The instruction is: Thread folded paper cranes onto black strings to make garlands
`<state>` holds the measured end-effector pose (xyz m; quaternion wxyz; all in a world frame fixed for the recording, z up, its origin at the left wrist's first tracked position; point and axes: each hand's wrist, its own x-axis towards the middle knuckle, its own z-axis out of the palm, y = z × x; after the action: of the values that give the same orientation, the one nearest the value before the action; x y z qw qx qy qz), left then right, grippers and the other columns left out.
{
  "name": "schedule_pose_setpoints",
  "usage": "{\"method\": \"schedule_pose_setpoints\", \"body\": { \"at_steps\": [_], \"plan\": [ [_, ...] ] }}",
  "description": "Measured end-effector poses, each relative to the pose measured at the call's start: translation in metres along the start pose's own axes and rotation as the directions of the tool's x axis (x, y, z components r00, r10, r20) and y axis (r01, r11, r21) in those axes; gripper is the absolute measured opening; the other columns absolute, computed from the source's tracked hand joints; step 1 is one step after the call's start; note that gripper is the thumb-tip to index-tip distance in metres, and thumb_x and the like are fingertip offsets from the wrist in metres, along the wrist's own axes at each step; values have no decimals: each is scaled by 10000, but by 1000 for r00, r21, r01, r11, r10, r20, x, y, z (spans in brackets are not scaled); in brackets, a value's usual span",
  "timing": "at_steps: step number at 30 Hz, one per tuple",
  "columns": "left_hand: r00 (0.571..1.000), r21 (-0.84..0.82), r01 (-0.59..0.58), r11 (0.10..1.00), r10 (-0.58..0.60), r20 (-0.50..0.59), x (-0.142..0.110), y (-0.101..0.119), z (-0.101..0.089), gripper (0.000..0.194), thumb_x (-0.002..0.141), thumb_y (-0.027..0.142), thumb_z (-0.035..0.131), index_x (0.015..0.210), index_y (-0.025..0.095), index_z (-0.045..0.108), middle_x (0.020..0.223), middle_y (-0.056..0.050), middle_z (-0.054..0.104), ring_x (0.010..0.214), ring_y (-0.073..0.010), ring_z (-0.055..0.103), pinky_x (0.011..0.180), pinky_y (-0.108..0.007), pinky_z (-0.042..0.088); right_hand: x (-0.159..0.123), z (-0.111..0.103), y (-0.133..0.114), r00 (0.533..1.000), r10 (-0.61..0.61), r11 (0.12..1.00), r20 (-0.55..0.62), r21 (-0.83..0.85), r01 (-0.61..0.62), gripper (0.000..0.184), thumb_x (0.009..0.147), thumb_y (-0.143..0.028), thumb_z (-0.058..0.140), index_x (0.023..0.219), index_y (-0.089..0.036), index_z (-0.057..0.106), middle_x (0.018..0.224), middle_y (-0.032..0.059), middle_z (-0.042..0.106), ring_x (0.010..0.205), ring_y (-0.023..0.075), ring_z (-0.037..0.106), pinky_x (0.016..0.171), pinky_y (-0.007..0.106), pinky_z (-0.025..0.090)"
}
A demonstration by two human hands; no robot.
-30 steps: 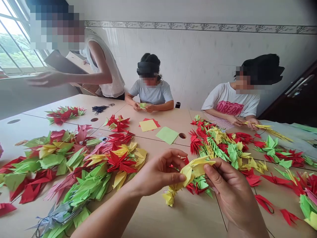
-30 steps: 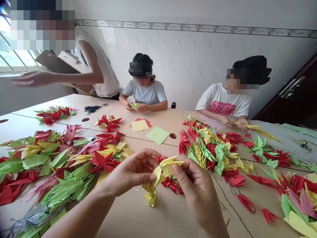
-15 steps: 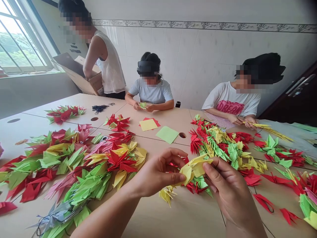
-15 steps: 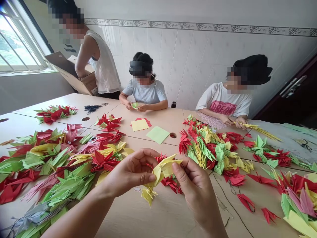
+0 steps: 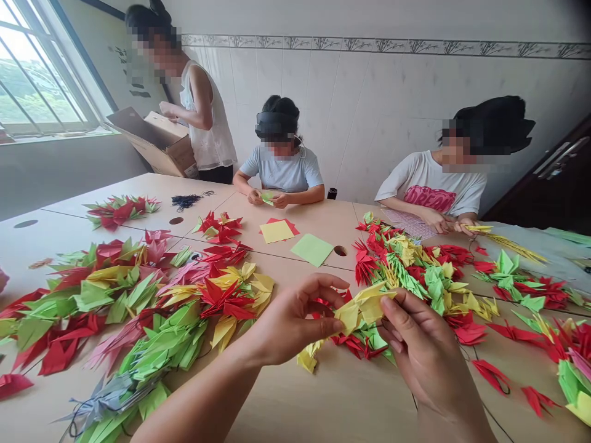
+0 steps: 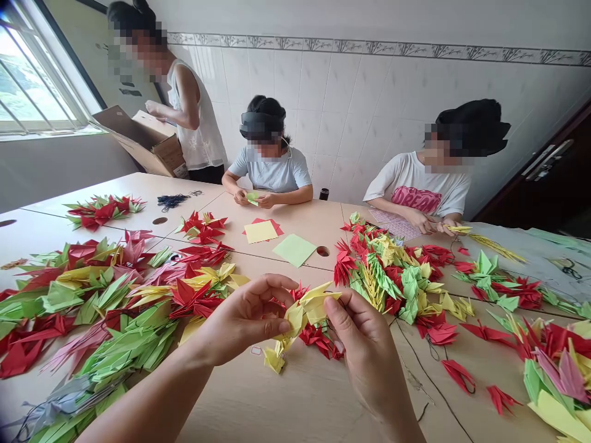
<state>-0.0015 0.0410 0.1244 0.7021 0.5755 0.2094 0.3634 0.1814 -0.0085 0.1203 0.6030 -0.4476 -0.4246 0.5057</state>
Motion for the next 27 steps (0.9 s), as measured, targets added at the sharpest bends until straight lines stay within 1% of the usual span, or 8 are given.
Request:
{"method": "schedule_pose_setpoints", "body": {
  "at_steps": [3, 6, 8, 12, 14, 17, 21, 27],
  "plan": [
    [1000, 38, 0, 999, 1, -18, -1, 0, -1, 387, 777, 168, 674, 1135, 214, 533, 885, -3, 578, 717, -63, 536, 661, -197, 451, 0, 0, 0, 1000, 6, 1000, 12, 9, -7, 152, 829, -361, 648, 792, -218, 612, 581, -53, 394, 502, 78, 296, 422, 171, 296],
    [1000, 53, -6, 999, 7, -31, -1, 0, -1, 368, 780, 173, 670, 1121, 214, 539, 878, -2, 583, 742, -76, 546, 686, -210, 456, 1, 1, -2, 1000, 8, 1000, 7, -1, -8, 155, 827, -363, 646, 784, -218, 611, 581, -49, 396, 502, 87, 299, 417, 184, 296],
    [1000, 20, -13, 1000, 13, -28, 0, -1, -2, 355, 779, 171, 671, 1107, 208, 542, 869, -2, 589, 752, -84, 559, 704, -222, 461, 1, 2, -3, 1000, -6, 1000, 0, -8, 6, 154, 826, -359, 645, 782, -215, 612, 588, -44, 399, 507, 92, 302, 419, 191, 296],
    [1000, -97, -10, 995, 11, 6, 2, -2, -1, 348, 774, 151, 671, 1093, 185, 538, 838, -12, 608, 708, -91, 578, 668, -231, 468, 2, 4, -4, 1000, -9, 1000, -1, -17, 9, 178, 816, -375, 649, 767, -209, 608, 592, -38, 393, 504, 95, 294, 415, 199, 292],
    [1000, -128, -3, 992, 6, 21, 2, -2, -1, 350, 773, 134, 667, 1094, 174, 534, 824, -19, 615, 704, -96, 589, 661, -232, 471, 1, 4, -4, 1000, -10, 1000, 3, -7, 10, 179, 815, -369, 652, 754, -208, 605, 585, -42, 384, 499, 90, 287, 411, 193, 287],
    [1000, -133, 1, 991, 2, 25, 2, -2, 0, 365, 773, 116, 664, 1109, 170, 531, 818, -19, 615, 714, -95, 593, 673, -232, 476, 1, 3, -5, 1000, -12, 1000, 0, 8, 12, 176, 814, -356, 656, 740, -203, 606, 579, -44, 383, 495, 82, 292, 408, 183, 288],
    [1000, -118, -6, 993, 9, 22, 1, -1, 0, 384, 771, 113, 667, 1125, 180, 532, 835, -18, 614, 735, -94, 592, 679, -226, 477, 1, 2, -6, 1000, 1, 1000, -21, -18, -2, 182, 803, -377, 658, 741, -213, 609, 572, -43, 392, 492, 91, 306, 403, 189, 305],
    [1000, -132, -9, 991, 13, 26, 1, -1, 1, 400, 759, 103, 676, 1126, 179, 535, 847, -23, 619, 738, -94, 592, 676, -219, 478, 1, 3, -7, 999, -7, 999, -37, -35, 5, 198, 792, -395, 661, 728, -216, 605, 557, -47, 396, 484, 93, 311, 409, 193, 300]
  ]
}}
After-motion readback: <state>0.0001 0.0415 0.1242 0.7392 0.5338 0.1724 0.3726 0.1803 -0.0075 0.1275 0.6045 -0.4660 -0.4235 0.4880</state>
